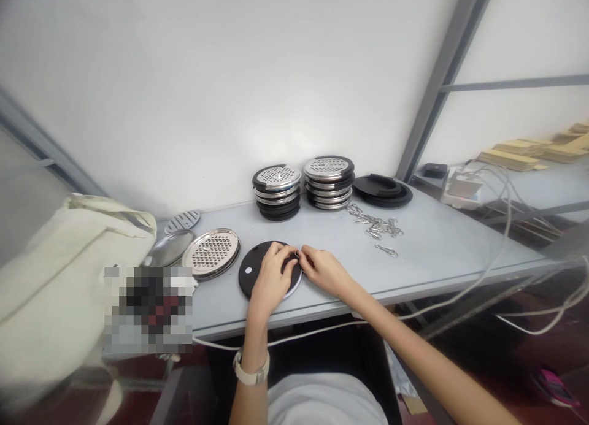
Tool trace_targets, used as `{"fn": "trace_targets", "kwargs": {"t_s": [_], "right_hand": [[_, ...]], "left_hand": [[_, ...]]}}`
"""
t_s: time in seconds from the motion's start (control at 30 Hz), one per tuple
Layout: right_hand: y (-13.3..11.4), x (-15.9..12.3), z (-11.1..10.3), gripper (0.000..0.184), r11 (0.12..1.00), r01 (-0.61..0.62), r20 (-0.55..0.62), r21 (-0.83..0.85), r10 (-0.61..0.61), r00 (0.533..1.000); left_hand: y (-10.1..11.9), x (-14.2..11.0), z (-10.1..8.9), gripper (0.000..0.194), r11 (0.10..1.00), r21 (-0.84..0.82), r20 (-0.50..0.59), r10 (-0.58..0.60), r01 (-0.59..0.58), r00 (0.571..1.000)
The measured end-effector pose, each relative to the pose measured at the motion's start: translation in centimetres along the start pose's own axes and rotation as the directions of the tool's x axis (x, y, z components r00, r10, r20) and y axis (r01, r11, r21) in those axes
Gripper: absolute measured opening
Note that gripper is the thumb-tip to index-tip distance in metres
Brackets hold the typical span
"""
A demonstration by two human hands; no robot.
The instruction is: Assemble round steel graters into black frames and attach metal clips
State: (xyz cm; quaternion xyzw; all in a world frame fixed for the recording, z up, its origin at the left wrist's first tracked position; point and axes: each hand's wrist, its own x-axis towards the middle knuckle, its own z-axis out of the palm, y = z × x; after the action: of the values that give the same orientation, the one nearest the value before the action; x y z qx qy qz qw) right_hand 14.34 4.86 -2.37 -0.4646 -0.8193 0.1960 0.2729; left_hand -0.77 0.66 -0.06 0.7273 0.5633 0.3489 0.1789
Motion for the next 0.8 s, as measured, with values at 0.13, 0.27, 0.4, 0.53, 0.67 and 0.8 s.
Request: {"fn": "trace_targets", "kwargs": {"t_s": [0.13,0.27,0.4,0.53,0.67,0.8], "right_hand": [[0.06,0.01,0.02,0.027,1.0,0.002,0.0,-0.003,-0.002,1.0],[0.03,-0.03,-0.05,0.028,1.0,0.005,0.004,-0.009,-0.005,1.0],[-0.01,-0.03,-0.05,0.028,1.0,0.006,0.003,-0.015,-0.006,1.0],[0.03,-0.01,0.0,0.028,1.0,0.005,0.003,-0.021,-0.005,1.0],[0.07,0.02,0.02,0.027,1.0,0.006,0.006,-0.015,-0.006,1.0],[0.11,0.04,0.0,0.027,1.0,0.01,0.007,-0.02,-0.01,1.0]], "left_hand": [[0.03,-0.08,-0.02,0.022,1.0,0.005,-0.001,0.0,0.0,1.0],[0.02,-0.08,0.0,0.022,1.0,0.008,-0.007,0.002,-0.002,1.0],[-0.02,-0.03,0.04,0.022,1.0,0.005,-0.007,-0.001,0.002,1.0],[-0.06,-0.01,0.03,0.022,1.0,0.006,-0.011,0.003,-0.003,1.0],[-0.03,-0.05,0.05,0.022,1.0,0.006,-0.009,0.003,-0.003,1.0],[0.04,-0.11,0.06,0.022,1.0,-0.006,-0.013,-0.005,0.004,1.0]]}}
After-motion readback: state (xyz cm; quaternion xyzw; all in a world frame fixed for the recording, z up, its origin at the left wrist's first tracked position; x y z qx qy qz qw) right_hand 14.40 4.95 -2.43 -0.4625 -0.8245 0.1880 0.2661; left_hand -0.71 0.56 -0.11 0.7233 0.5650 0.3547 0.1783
